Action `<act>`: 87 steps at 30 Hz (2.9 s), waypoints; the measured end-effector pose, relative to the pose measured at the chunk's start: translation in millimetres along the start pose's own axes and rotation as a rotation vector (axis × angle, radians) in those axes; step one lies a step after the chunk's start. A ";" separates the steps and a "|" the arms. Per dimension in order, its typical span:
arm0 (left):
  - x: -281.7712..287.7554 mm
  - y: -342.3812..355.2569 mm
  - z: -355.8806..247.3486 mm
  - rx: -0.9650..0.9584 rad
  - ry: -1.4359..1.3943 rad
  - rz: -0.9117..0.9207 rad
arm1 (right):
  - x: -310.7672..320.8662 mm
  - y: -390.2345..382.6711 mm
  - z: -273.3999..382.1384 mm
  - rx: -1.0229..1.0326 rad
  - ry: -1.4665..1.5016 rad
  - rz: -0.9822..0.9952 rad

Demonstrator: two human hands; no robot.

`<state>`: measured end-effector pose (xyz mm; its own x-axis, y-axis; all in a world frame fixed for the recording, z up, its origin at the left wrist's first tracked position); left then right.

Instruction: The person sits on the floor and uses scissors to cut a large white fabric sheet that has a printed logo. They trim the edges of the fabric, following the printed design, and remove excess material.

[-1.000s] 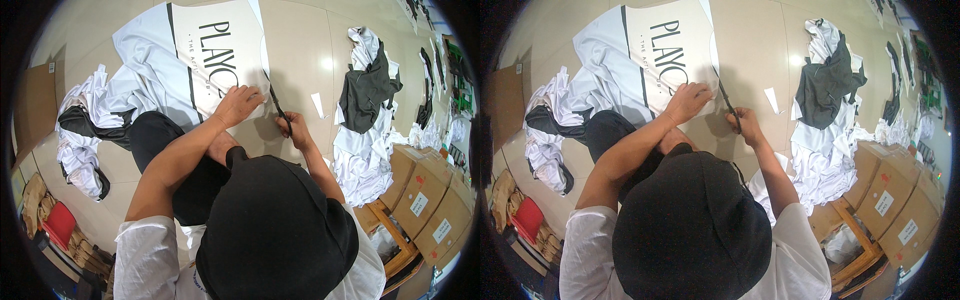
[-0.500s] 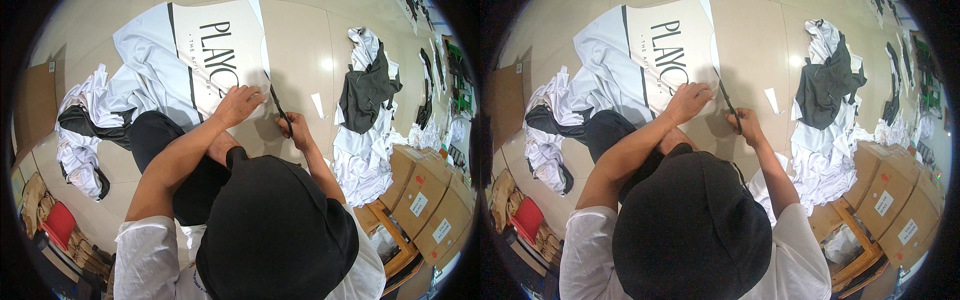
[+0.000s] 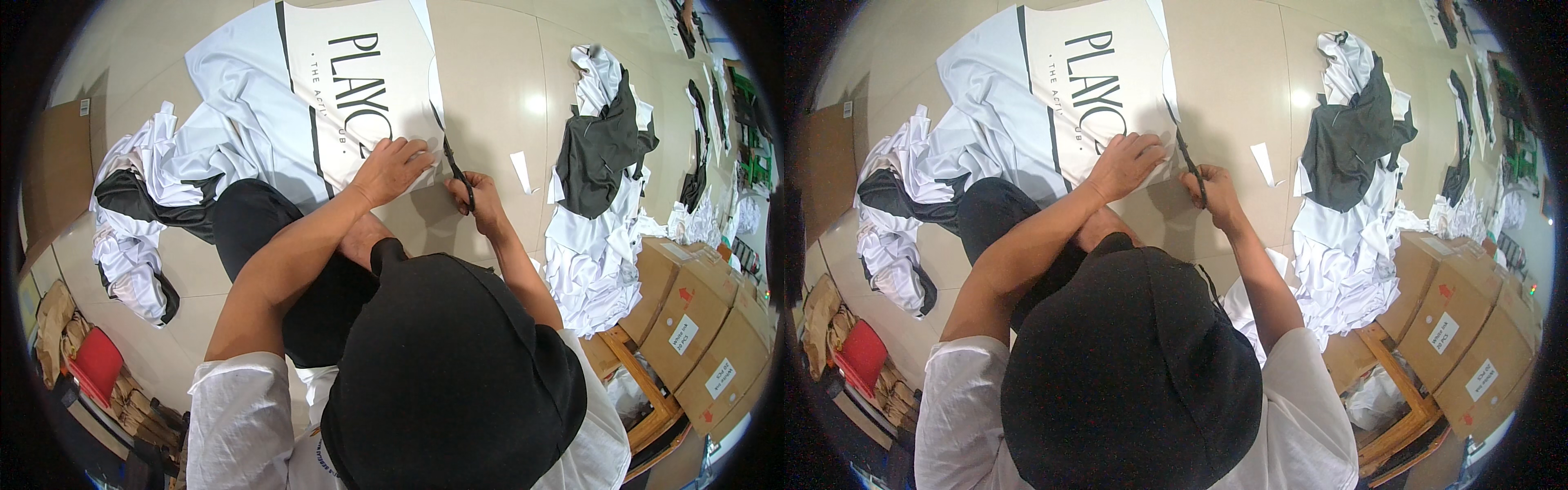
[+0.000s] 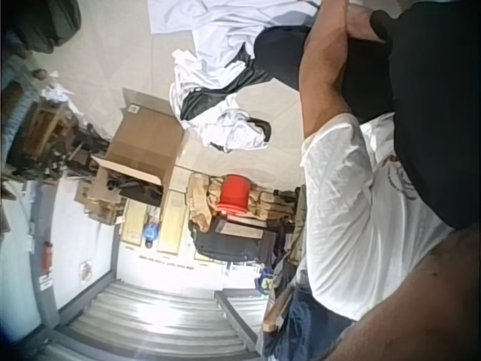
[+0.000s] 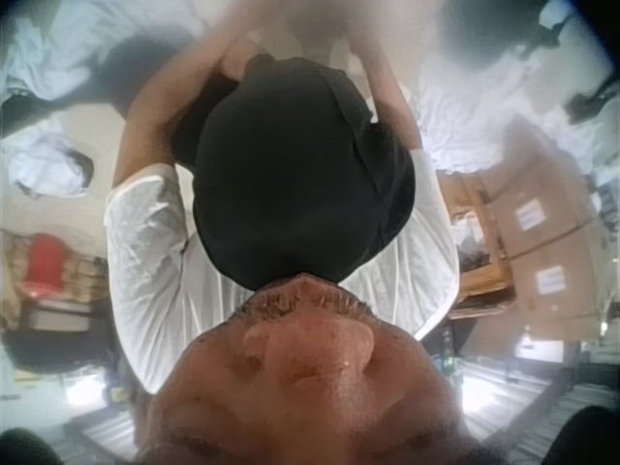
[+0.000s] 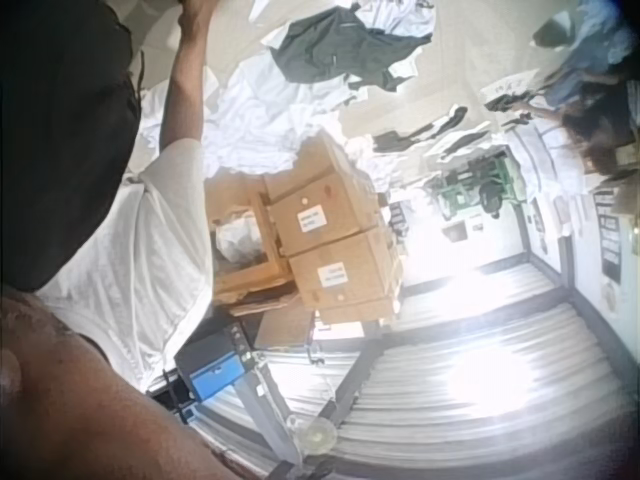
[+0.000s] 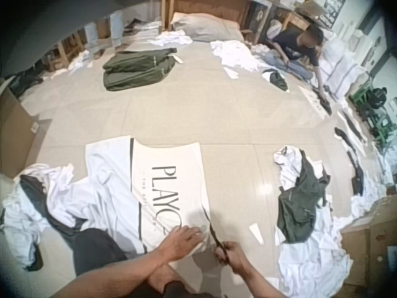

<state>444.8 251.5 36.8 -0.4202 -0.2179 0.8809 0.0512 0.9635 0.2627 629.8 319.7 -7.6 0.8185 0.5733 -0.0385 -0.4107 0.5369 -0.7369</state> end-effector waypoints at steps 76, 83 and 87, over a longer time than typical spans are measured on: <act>-1.8 -0.3 5.9 0.022 -0.035 0.020 | -16.2 2.0 -6.0 0.027 0.115 -0.048; 1.7 0.3 6.9 0.023 -0.061 -0.009 | -26.3 -7.0 0.9 0.003 0.126 -0.065; 3.4 0.8 9.3 0.033 -0.139 -0.031 | -26.4 0.3 1.9 -0.001 0.143 -0.069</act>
<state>434.9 253.0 36.3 -0.5427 -0.2263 0.8089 0.0074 0.9617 0.2740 607.3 305.9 -5.4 0.8938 0.4408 -0.0830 -0.3507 0.5713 -0.7420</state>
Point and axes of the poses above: each hand's wrist, its own y-axis towards the middle knuckle, its own x-axis out of the back of the hand, z = x × y, the point moved 9 cm from there along y, towards the middle knuckle, and after that the axes turned 9 degrees about y, right-handed, at the moved point
